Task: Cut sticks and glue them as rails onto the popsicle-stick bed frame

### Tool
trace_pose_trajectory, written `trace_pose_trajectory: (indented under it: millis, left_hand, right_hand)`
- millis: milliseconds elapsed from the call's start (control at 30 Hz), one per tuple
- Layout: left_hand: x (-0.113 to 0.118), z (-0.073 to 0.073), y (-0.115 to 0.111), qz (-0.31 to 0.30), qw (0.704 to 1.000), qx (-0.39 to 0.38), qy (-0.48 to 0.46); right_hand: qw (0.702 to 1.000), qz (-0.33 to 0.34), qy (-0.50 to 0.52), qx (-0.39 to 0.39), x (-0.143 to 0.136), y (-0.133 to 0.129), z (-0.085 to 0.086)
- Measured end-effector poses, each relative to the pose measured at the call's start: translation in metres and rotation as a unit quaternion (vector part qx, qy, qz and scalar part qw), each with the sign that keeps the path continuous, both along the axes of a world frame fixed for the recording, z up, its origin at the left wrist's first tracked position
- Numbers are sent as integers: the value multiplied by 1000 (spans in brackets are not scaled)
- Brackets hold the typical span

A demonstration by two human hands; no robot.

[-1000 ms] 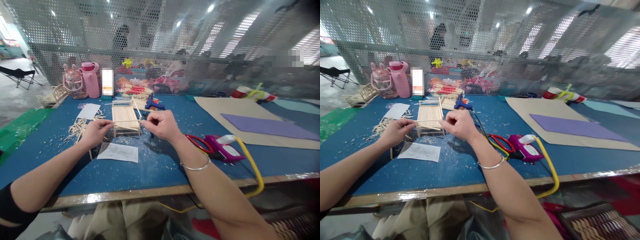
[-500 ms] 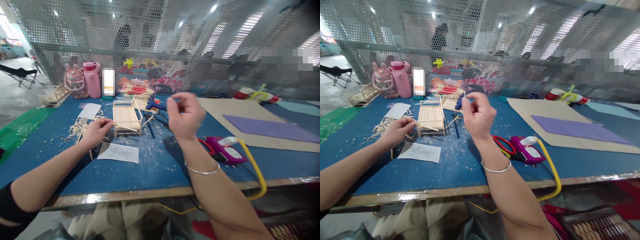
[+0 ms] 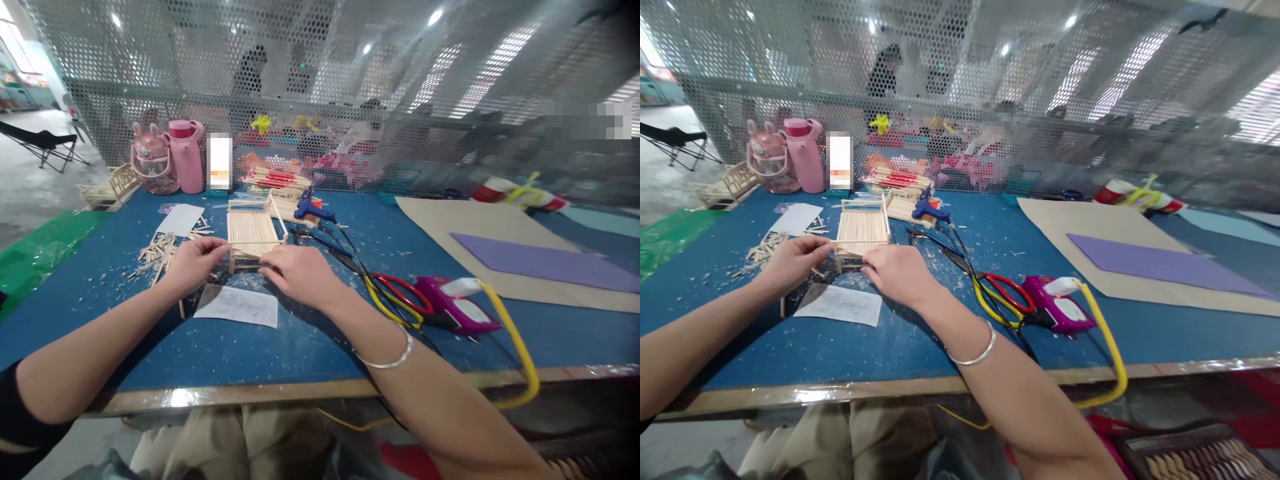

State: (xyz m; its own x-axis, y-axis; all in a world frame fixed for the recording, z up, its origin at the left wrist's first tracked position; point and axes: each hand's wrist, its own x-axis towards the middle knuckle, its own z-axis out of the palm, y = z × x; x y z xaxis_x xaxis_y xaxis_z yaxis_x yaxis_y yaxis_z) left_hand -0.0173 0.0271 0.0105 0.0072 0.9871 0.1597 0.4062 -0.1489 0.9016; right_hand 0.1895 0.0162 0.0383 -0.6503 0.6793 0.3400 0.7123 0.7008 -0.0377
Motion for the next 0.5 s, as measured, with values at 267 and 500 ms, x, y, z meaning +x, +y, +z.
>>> trace_pose_trajectory:
  millis: [267, 500]
  left_hand:
    - [4, 4, -3, 2, 1000, -23, -16]
    - [2, 1, -1, -17, 998, -23, -54]
  right_hand:
    - [997, -70, 25, 16, 2, 5, -3]
    - [996, -82, 20, 39, 16, 11, 7]
